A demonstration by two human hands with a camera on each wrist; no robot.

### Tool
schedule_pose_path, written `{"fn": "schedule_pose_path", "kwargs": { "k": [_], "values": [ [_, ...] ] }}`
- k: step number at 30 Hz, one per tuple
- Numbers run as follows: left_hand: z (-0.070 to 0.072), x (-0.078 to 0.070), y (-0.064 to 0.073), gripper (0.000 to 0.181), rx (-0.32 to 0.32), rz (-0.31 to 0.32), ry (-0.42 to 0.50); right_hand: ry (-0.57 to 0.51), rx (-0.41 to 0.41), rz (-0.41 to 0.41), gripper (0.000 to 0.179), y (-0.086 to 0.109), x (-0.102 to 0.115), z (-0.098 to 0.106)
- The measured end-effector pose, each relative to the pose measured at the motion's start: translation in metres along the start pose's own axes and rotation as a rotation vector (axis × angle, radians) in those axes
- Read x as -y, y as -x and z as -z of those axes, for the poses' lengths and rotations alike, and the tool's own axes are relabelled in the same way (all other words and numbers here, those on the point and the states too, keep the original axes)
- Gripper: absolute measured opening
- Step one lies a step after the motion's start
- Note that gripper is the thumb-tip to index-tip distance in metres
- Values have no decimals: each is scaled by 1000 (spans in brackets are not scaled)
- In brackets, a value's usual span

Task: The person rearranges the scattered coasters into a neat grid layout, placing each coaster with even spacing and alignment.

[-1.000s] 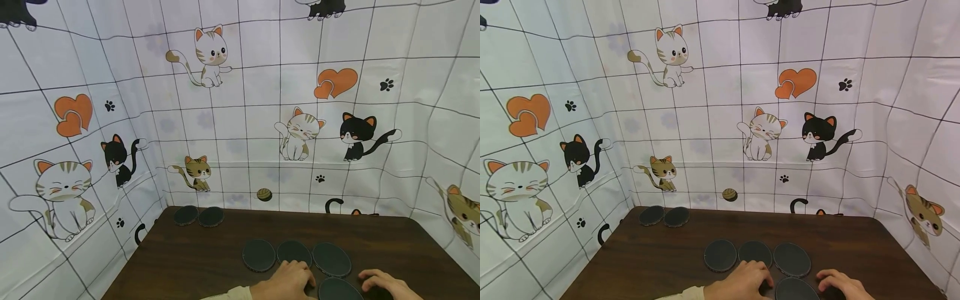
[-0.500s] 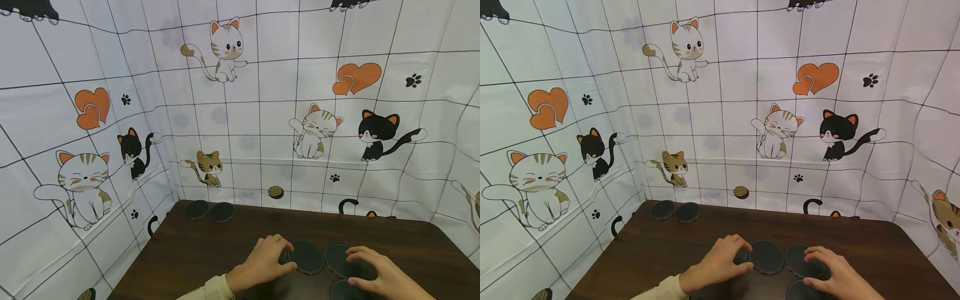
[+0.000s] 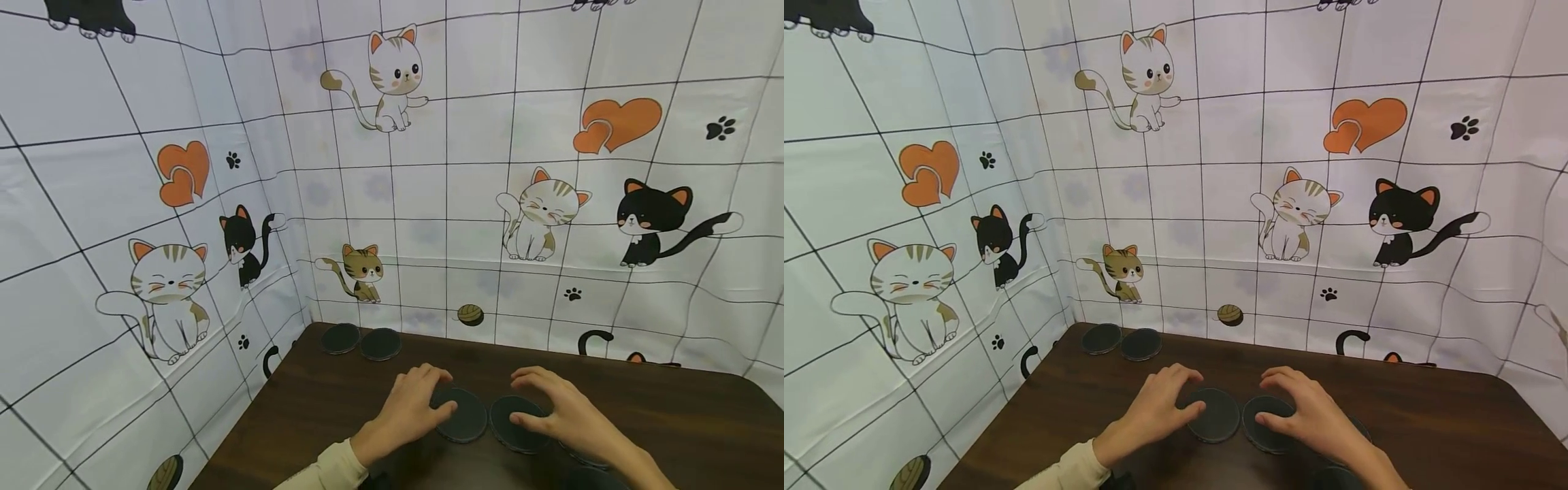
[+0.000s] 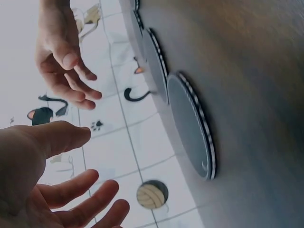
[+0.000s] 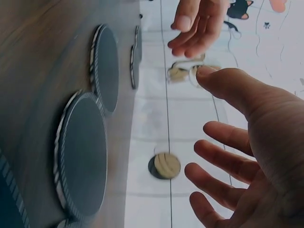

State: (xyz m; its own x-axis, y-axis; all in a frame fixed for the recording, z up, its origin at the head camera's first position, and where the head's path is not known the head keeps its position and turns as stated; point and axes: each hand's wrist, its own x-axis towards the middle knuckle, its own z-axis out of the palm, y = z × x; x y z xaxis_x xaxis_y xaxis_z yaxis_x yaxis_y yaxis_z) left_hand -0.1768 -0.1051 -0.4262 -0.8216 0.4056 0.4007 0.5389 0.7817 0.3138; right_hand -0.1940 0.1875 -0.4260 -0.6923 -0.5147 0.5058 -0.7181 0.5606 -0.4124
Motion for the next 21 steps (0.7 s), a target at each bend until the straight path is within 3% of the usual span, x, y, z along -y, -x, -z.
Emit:
{"fn": "schedule_pose_path", "kwargs": {
  "k": [7, 13, 16, 21],
  "values": [
    [7, 12, 3, 39, -29, 37, -32, -72, 35, -19, 41, -21, 13, -16],
    [13, 28, 6, 41, -44, 87, -63, -97, 15, 7, 39, -40, 24, -33],
    [14, 44, 6, 42, -69, 120, -66, -107, -1, -2, 39, -49, 27, -41],
    [11, 84, 9, 41, -91, 208, -112, -104, 12, -50, 43, -60, 28, -58]
  ]
}}
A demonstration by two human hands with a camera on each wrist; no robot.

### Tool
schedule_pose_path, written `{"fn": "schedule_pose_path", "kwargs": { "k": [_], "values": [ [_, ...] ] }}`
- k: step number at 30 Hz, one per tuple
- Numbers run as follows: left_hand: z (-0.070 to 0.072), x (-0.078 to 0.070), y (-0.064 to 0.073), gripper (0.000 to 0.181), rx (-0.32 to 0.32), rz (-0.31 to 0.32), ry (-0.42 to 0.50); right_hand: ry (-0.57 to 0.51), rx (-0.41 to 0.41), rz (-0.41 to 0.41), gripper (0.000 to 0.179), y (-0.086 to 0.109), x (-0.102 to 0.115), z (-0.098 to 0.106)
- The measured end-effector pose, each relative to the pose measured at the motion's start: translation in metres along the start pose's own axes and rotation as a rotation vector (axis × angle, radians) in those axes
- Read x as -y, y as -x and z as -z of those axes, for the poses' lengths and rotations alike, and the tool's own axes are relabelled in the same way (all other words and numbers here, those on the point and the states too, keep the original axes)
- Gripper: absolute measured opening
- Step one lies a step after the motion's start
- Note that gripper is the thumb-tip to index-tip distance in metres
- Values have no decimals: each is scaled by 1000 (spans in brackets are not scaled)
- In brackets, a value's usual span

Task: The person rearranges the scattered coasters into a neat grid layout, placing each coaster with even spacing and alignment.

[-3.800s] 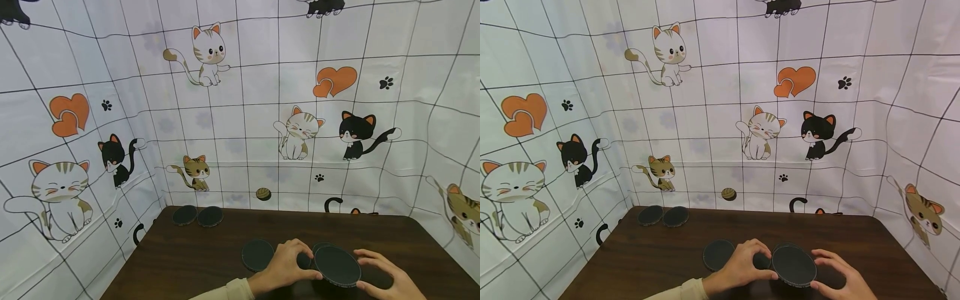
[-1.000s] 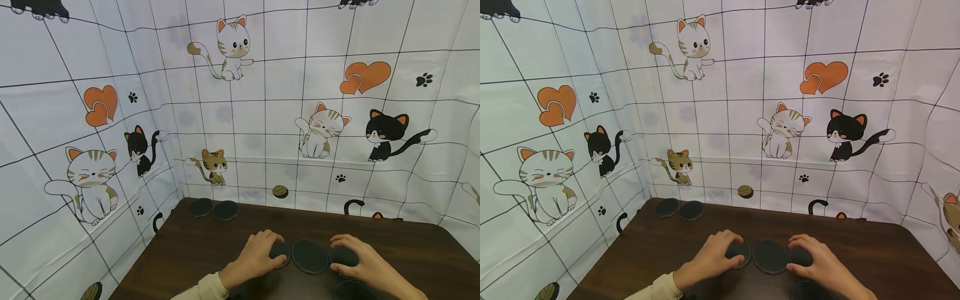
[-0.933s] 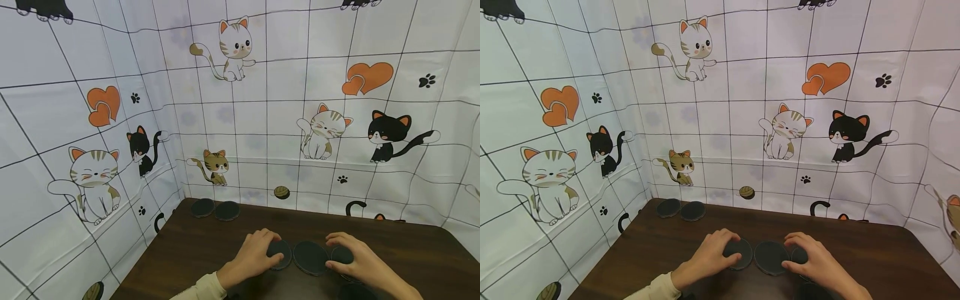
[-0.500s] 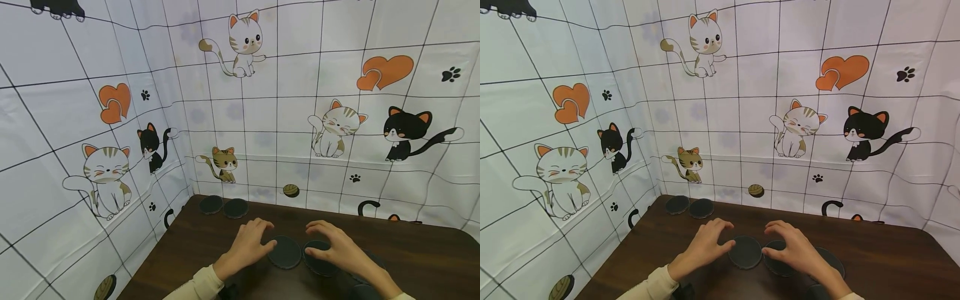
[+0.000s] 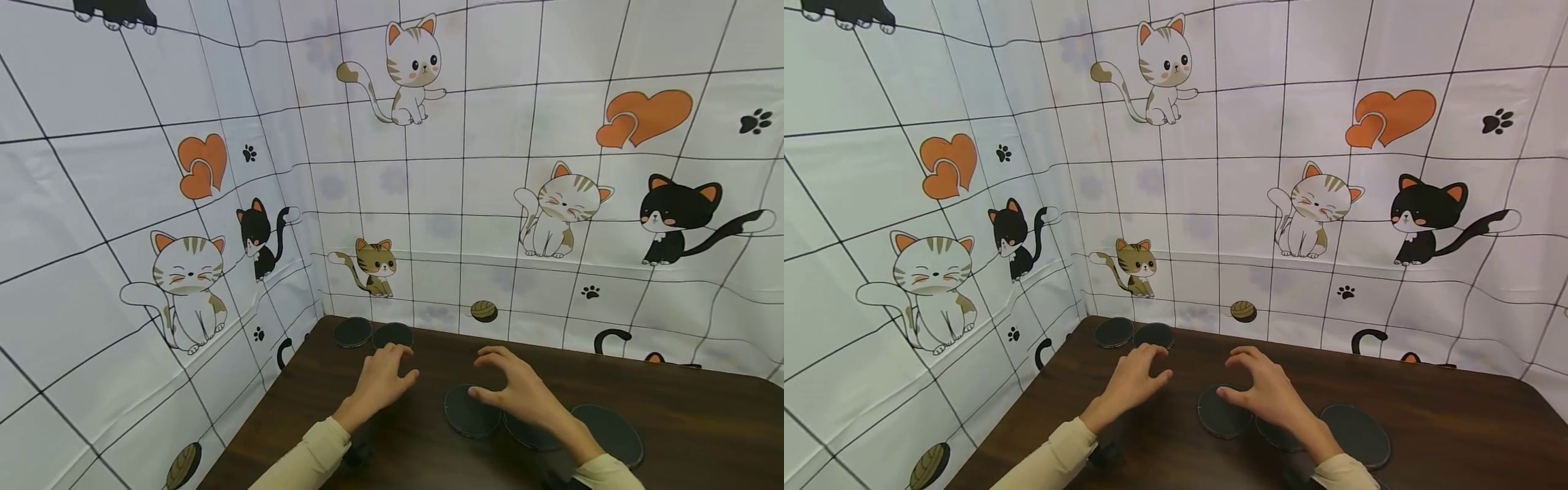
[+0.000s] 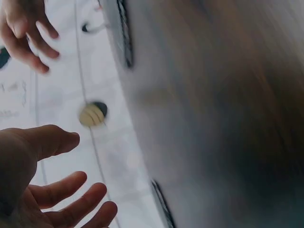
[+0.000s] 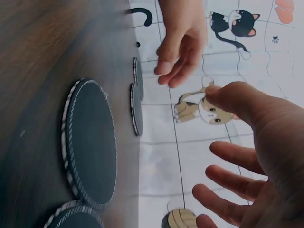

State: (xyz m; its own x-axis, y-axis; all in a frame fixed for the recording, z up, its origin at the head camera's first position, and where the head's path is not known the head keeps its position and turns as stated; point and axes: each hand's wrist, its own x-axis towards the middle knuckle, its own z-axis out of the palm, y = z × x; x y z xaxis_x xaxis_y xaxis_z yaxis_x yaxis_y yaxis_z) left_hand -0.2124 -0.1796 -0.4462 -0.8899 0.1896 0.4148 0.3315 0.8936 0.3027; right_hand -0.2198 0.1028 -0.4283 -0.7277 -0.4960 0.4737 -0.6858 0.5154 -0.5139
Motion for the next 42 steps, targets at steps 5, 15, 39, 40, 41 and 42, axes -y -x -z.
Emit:
{"fn": "schedule_pose_path", "kwargs": {
  "k": [5, 15, 39, 40, 41, 42],
  "values": [
    [-3, 30, -5, 39, 17, 74, -25, -25, 32, -7, 46, -13, 1, -15],
    [1, 51, -15, 45, 68, 128, -1, -102, 25, -29, 44, -25, -2, -32],
    [-9, 105, -40, 74, 140, 272, -18, -176, -45, -194, 39, -88, 9, -95],
    [-8, 106, -41, 74, 141, 268, -23, -173, -42, -206, 40, -90, 9, -97],
    [-8, 107, -42, 75, 141, 262, -25, -169, -42, -216, 41, -91, 8, -98],
    [-8, 108, -43, 75, 136, 250, -25, -166, -43, -230, 41, -93, 8, -99]
  ]
}}
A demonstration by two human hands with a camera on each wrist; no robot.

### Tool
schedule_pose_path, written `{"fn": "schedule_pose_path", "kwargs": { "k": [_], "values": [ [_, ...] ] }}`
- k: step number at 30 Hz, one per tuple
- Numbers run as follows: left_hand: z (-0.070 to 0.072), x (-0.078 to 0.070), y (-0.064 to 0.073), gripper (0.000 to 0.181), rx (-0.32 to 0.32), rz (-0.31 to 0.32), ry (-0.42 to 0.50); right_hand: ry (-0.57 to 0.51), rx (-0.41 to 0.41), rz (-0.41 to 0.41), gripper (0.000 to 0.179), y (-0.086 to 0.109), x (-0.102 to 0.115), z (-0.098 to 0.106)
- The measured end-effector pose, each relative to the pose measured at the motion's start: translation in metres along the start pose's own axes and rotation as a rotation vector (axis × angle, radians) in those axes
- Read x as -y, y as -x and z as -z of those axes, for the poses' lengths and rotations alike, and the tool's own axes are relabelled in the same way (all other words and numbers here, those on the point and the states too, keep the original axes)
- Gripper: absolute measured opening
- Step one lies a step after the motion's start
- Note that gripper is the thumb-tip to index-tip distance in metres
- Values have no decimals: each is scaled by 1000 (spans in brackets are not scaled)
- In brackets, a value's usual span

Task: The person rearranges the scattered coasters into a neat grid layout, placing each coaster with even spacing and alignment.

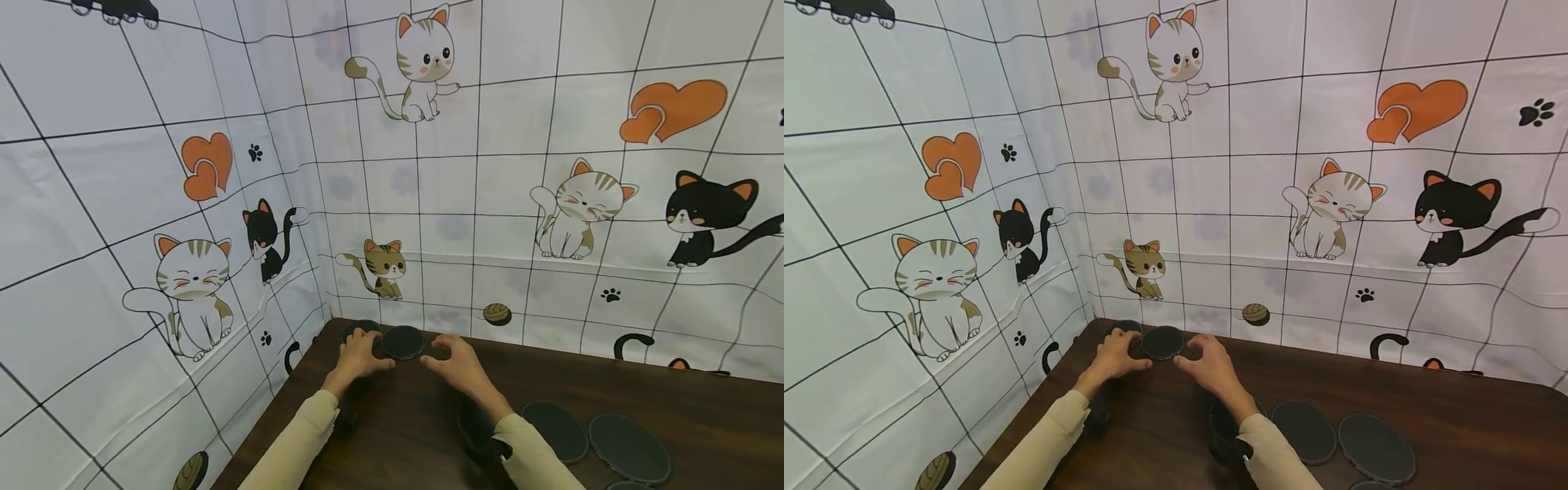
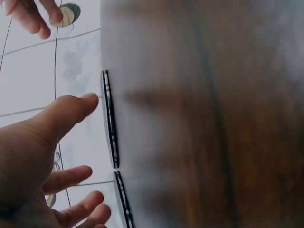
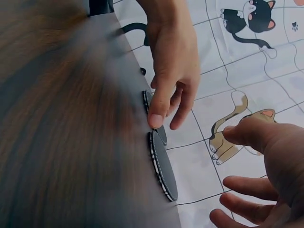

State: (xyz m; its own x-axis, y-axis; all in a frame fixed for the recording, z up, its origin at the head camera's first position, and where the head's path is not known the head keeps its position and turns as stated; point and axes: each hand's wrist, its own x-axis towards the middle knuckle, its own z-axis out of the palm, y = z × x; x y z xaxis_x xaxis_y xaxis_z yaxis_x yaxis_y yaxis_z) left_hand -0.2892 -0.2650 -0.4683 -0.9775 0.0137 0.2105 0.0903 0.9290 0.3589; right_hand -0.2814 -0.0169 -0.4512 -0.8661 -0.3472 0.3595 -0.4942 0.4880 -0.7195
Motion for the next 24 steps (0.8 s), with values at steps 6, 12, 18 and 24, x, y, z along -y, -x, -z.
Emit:
{"fn": "schedule_pose_path", "kwargs": {
  "k": [6, 12, 18, 24],
  "values": [
    [-1, 8, -9, 78, 52, -81, 4, -14, 12, -57, 43, -10, 2, -9],
    [-5, 15, -18, 80, 126, -122, 16, -51, 20, -76, 45, -14, 1, -17],
    [-3, 17, -20, 84, 128, -120, 17, -43, 5, -76, 41, -18, -4, -22],
    [-4, 19, -26, 91, 169, -92, -37, -24, -3, -98, 40, -19, -10, -23]
  ]
}}
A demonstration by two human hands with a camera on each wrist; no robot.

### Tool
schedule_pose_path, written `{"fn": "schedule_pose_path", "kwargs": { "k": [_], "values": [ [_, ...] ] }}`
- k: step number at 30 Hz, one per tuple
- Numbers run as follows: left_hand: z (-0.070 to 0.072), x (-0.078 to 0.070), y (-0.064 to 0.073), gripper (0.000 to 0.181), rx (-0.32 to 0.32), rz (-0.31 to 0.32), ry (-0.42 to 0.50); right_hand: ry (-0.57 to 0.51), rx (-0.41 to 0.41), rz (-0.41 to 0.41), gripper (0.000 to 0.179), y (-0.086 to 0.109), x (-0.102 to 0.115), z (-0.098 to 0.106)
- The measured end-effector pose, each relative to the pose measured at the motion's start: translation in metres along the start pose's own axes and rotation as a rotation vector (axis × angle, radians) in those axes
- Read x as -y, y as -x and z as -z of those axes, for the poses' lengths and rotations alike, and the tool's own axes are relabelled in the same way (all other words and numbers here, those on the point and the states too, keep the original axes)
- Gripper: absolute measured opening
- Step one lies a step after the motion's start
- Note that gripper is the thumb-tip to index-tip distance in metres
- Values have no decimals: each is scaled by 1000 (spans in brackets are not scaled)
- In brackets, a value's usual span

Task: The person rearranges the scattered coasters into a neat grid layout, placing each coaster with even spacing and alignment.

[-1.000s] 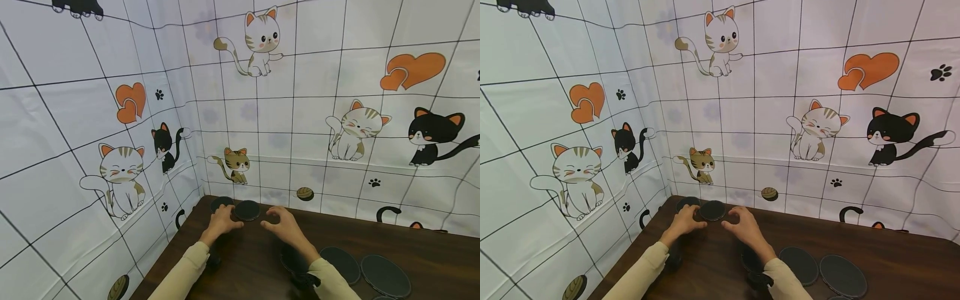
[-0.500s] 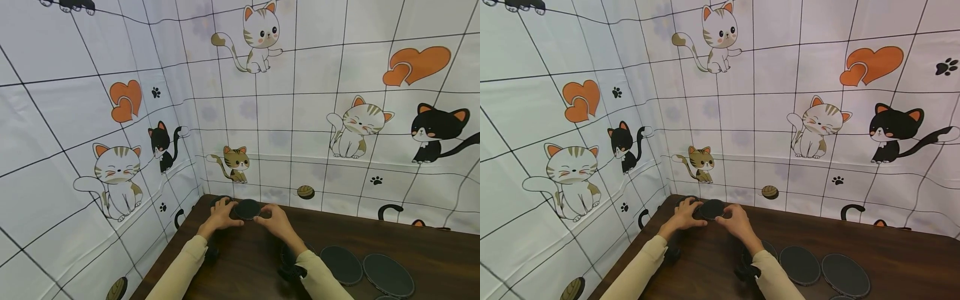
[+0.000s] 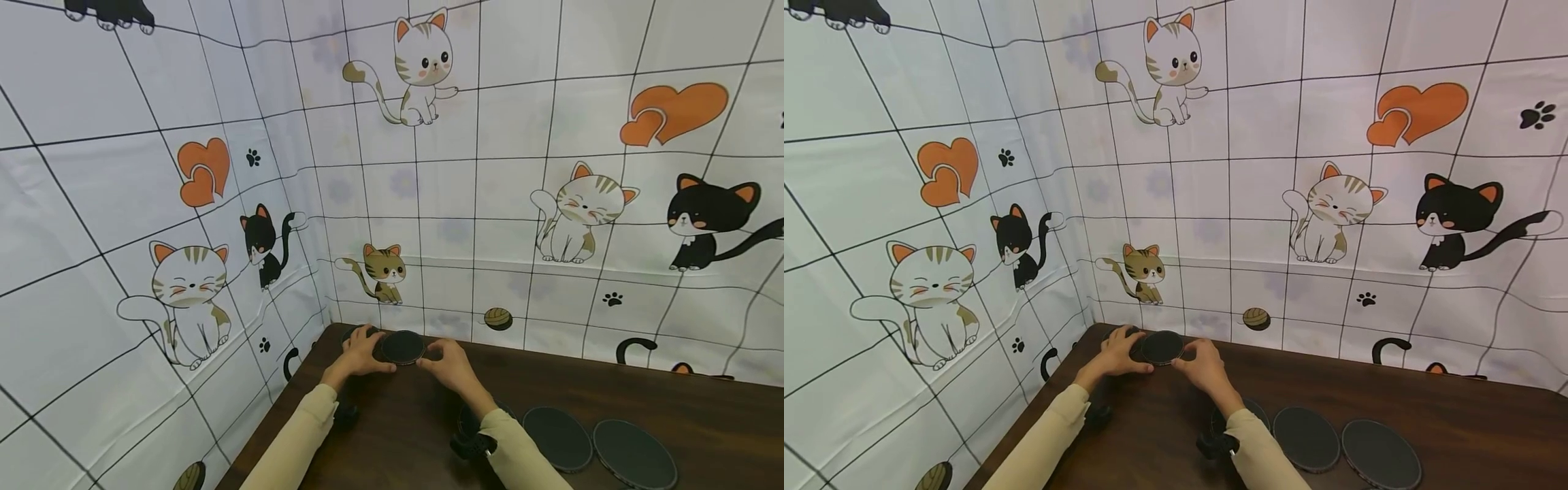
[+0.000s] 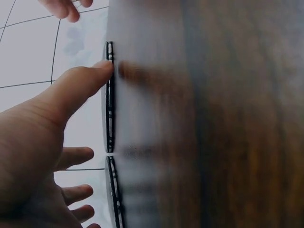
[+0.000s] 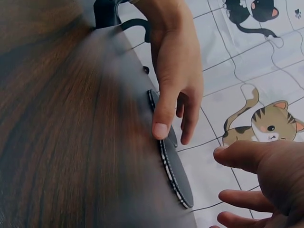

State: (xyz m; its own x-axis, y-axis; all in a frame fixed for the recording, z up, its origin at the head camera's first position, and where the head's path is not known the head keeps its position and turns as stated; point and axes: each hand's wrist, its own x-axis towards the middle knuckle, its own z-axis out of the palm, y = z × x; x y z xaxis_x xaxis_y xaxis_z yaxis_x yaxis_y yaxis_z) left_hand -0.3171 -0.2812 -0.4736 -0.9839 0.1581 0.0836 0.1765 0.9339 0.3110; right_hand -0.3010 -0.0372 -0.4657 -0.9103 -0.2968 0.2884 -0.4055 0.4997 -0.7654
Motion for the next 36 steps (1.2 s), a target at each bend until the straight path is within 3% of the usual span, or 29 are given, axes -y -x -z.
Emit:
{"fn": "schedule_pose_path", "kwargs": {
  "k": [11, 19, 36],
  "values": [
    [-5, 8, -12, 97, 41, 16, -6, 72, 77, -63, 51, -10, -7, -5],
    [-10, 14, -9, 98, 96, 31, -25, 109, 57, -65, 48, -10, -10, -13],
    [-7, 13, -20, 86, 56, -21, 11, 160, 31, -140, 45, -14, -10, -9]
  ]
}}
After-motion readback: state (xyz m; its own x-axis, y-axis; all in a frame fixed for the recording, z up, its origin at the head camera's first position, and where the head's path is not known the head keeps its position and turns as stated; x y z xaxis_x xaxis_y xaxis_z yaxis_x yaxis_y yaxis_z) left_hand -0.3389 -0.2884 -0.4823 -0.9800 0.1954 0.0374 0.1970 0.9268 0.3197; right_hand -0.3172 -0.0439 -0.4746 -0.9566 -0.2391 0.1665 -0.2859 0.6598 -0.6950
